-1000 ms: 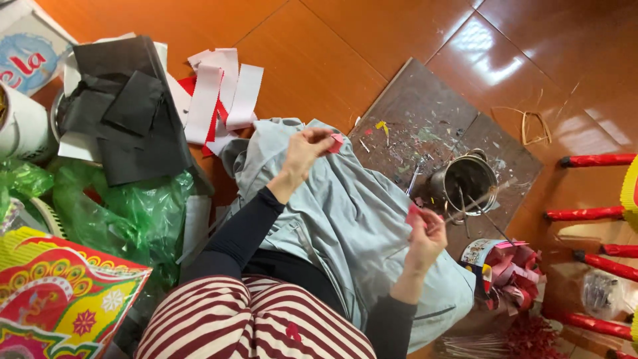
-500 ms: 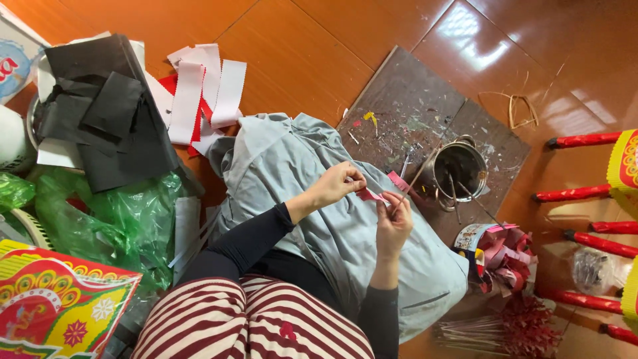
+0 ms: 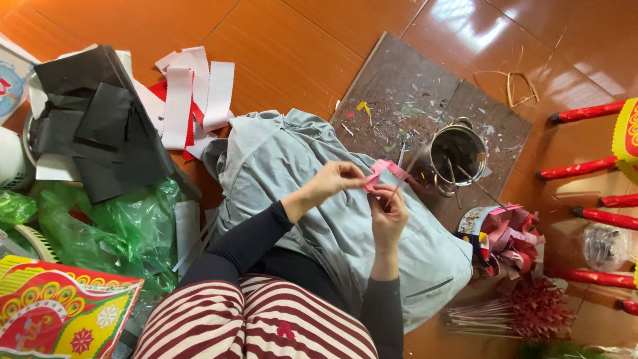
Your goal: Assembling decorative paper flowers by sticking paper petals onto wooden rods using adhesive.
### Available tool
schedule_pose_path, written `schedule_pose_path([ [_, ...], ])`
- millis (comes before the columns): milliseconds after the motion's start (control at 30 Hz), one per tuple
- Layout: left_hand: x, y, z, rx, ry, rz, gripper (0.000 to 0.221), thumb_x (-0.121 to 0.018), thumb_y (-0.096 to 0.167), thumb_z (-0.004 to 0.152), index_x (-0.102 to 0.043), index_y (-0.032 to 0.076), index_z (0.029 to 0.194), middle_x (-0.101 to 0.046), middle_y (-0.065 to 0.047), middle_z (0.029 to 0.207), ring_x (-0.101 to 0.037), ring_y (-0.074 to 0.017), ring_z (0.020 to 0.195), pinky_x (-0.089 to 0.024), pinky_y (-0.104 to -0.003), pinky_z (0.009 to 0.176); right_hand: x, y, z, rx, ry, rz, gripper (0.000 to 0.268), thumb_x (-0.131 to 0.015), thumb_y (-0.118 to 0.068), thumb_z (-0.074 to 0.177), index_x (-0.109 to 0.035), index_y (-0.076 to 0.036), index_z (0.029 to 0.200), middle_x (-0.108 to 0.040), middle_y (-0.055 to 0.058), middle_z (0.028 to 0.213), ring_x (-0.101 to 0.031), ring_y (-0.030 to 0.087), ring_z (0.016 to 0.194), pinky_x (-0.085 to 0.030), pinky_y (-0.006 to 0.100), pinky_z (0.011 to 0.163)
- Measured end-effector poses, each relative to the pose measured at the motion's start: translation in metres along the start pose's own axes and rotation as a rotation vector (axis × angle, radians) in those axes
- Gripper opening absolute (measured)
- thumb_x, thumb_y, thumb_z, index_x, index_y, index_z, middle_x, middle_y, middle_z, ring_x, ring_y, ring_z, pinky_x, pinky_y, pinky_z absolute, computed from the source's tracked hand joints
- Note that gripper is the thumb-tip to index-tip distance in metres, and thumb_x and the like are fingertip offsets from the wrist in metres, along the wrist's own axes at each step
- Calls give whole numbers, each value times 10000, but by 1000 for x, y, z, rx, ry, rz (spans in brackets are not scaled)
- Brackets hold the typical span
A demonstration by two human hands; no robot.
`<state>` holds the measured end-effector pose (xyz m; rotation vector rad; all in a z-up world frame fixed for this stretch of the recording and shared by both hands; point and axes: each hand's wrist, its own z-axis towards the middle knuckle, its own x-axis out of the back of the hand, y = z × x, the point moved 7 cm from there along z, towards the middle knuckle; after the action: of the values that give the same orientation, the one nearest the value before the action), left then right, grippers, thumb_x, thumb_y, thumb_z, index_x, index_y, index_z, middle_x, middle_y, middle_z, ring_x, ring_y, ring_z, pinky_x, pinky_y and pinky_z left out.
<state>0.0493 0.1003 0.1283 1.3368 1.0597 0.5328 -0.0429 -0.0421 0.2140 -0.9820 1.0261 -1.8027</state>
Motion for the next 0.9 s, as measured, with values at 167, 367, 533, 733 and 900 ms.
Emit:
schedule_pose_path([
  [167, 61, 41, 8, -162, 151, -184, 136, -718, 94, 961, -732, 21, 1074, -730, -8, 992, -665, -84, 914, -545, -249, 861, 10, 60, -6, -308, -51, 266, 121, -662, 64, 889, -646, -32, 962, -723, 2, 1061, -501, 25, 582, -385, 196, 503],
  [367, 102, 163, -31, -493, 357, -341, 84, -657, 86, 1029, -689, 36, 1089, -760, -92, 1044, -713, -139, 921, -586, -275, 861, 11, 104, -5, -538, -10, 108, 69, -677, -71, 978, -636, -18, 994, -695, 95, 882, -499, 57, 556, -387, 226, 462],
  [533, 99, 169, -47, -529, 490, -97, 110, -679, 27, 1040, -698, -5, 1144, -724, -52, 1014, -691, -102, 895, -622, -266, 824, -3, 74, -2, -408, -7, 380, 434, -692, -2, 896, -579, -130, 1295, -609, -31, 965, -545, 21, 689, -448, 177, 546],
  [733, 70, 148, -31, -348, 370, -81, 145, -696, 8, 975, -707, 0, 1119, -737, -30, 966, -708, -96, 851, -615, -259, 784, -11, -11, 0, 204, -129, -171, 345, -629, 54, 998, -684, -65, 1317, -649, 45, 974, -613, 126, 822, -490, 250, 706],
  [900, 72, 144, -28, -349, 366, -25, 111, -713, -1, 981, -692, -16, 1089, -732, -36, 959, -695, -88, 851, -602, -253, 781, -7, -9, -2, 105, -147, -188, 352, -657, 51, 962, -720, -79, 1283, -603, 62, 878, -561, 154, 759, -459, 259, 685],
])
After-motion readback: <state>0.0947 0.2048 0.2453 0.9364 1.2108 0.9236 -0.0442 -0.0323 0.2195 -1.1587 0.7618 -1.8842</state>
